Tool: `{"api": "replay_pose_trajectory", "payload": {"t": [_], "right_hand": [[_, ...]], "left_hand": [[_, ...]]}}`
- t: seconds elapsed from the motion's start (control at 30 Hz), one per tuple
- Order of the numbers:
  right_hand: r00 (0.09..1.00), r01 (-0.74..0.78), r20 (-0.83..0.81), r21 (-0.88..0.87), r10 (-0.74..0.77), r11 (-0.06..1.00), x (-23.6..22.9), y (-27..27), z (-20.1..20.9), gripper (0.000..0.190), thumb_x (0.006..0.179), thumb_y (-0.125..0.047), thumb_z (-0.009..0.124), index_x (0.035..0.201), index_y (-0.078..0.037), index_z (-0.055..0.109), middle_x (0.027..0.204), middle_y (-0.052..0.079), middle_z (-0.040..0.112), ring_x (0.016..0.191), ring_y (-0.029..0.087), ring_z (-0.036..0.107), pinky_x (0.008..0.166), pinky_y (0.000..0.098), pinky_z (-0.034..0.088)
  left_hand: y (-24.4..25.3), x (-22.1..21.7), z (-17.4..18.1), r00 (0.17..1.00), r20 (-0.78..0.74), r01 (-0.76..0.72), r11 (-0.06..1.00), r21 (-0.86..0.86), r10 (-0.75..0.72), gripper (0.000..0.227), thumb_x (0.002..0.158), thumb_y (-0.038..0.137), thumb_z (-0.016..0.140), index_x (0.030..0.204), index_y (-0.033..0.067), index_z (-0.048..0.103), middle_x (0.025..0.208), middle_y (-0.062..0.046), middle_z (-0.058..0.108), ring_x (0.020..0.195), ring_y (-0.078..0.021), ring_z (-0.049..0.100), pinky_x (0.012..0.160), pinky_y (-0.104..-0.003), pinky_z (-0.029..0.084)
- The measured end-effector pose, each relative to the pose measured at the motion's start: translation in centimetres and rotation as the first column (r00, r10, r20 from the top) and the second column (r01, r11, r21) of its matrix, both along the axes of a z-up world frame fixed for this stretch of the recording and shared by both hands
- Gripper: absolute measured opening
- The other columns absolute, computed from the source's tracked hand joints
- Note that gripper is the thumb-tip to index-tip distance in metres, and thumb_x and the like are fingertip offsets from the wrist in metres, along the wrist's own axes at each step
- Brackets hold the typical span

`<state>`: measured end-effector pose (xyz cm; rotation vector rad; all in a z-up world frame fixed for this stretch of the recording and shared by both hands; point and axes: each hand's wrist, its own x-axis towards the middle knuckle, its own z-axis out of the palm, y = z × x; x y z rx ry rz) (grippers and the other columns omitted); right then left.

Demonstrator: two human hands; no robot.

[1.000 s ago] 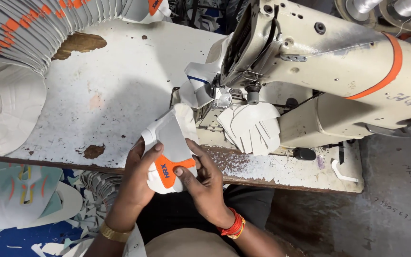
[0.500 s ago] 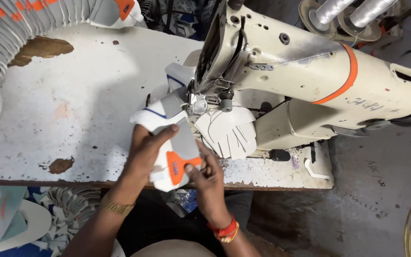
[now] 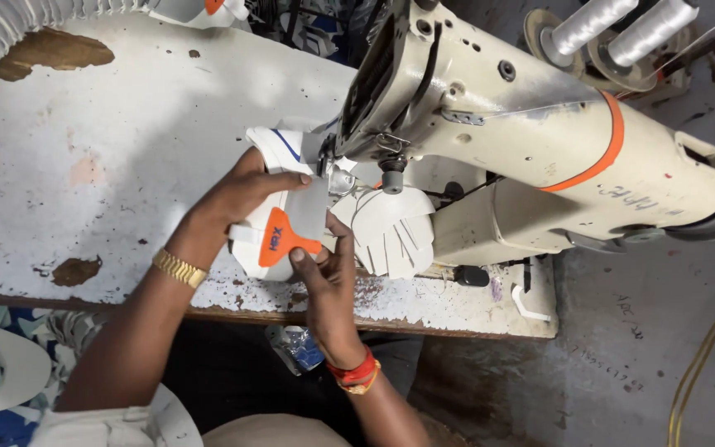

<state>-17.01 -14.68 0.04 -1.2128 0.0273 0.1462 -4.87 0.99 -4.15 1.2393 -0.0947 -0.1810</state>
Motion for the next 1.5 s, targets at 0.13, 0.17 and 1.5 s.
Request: {"api": "replay_pose_trajectory", "payload": {"t": [0.13, 0.17, 1.5], "right_hand": [[1.0, 0.023, 0.012, -0.095, -0.021, 0.995, 0.3, 0.1, -0.8, 0.061, 0.096, 0.001, 0.061, 0.15, -0.005, 0.035, 0.104, 0.01, 0.074, 0.089, 0.014, 0.07, 0.077, 0.0289, 0.058], [0.999, 0.028, 0.021, -0.131, -0.026, 0.991, -0.1, -0.2, -1.6, 0.06, 0.097, 0.002, 0.061, 0.15, -0.005, 0.035, 0.102, 0.011, 0.074, 0.087, 0.014, 0.069, 0.077, 0.0274, 0.056], [0.962, 0.241, 0.159, -0.112, -0.222, 0.964, -3.4, -1.8, -10.0, 0.02, 0.101, 0.004, 0.064, 0.119, 0.001, 0.056, 0.099, 0.005, 0.065, 0.093, 0.009, 0.063, 0.081, 0.0261, 0.049]], "left_hand": [[0.6, 1.0, -0.4, 0.993, 0.012, 0.121, 0.992, -0.024, -0.121, 0.051, 0.085, 0.01, 0.075, 0.132, -0.0008, 0.058, 0.117, -0.011, 0.071, 0.111, -0.0202, 0.066, 0.095, -0.034, 0.053], [0.5, 0.8, -0.8, 0.991, 0.068, 0.115, 0.993, 0.037, -0.117, 0.052, 0.085, 0.008, 0.076, 0.133, 0.0003, 0.057, 0.12, -0.009, 0.07, 0.115, -0.0173, 0.064, 0.098, -0.031, 0.052], [-0.5, -10.5, 1.3, 0.932, 0.249, -0.362, 0.677, 0.641, 0.262, 0.075, 0.099, 0.047, 0.062, 0.151, 0.0033, 0.03, 0.086, -0.02, 0.074, 0.066, -0.0295, 0.074, 0.055, -0.041, 0.057]]}}
